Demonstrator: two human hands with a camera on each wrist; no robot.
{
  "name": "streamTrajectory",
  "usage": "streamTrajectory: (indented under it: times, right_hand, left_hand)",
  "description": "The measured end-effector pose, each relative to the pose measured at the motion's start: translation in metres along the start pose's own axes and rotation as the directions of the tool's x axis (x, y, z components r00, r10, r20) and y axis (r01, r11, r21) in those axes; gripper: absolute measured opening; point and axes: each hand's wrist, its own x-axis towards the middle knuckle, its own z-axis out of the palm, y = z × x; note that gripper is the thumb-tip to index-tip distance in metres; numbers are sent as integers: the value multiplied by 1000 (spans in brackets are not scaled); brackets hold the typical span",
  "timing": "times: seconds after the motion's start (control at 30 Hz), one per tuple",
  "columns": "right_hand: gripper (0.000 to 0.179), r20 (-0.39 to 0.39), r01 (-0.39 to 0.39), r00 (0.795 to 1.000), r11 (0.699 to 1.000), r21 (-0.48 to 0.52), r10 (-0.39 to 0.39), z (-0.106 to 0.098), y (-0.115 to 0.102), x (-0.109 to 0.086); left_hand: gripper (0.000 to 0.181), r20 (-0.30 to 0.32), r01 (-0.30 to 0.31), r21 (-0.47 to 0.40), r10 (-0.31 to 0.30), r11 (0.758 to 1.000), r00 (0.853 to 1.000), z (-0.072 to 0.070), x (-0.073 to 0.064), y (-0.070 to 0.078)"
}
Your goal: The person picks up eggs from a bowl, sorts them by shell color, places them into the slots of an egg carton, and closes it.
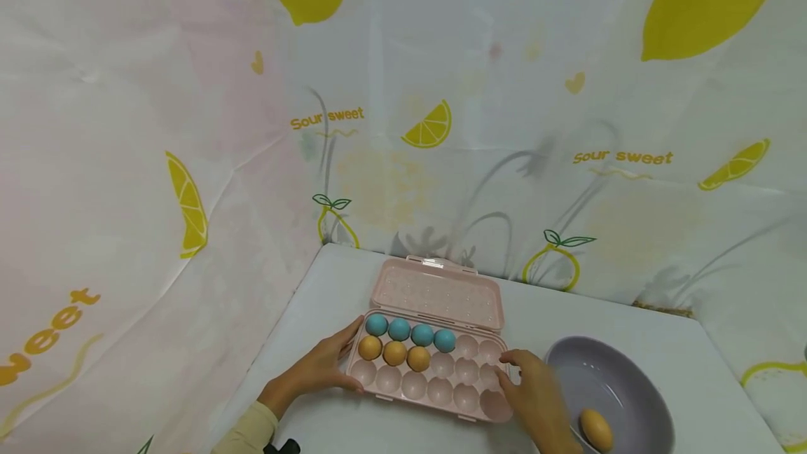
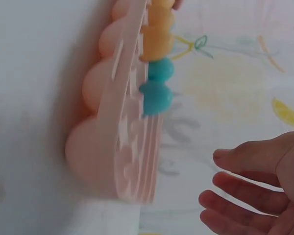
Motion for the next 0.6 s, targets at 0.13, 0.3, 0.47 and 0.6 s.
streamTrajectory:
  times: [0.13,0.3,0.47,0.6]
  right_hand:
    - [27,18,-15,1000,998,-63,16,-25,16,-8]
    - [29,-88,58,994,987,-150,-72,-38,45,-22]
    - [28,-67,64,995,982,-177,-77,-47,66,-33]
    - [20,160,-141,973,975,-172,169,-59,73,-35]
  left_hand:
    - [125,-4,19,16,-19,1000,1000,1,0,2]
    - [125,-7,11,27,-11,1000,1000,1,1,1]
    - [125,-10,18,48,-17,999,1000,0,0,-1]
    - [125,-9,23,53,-23,998,1000,0,0,-3]
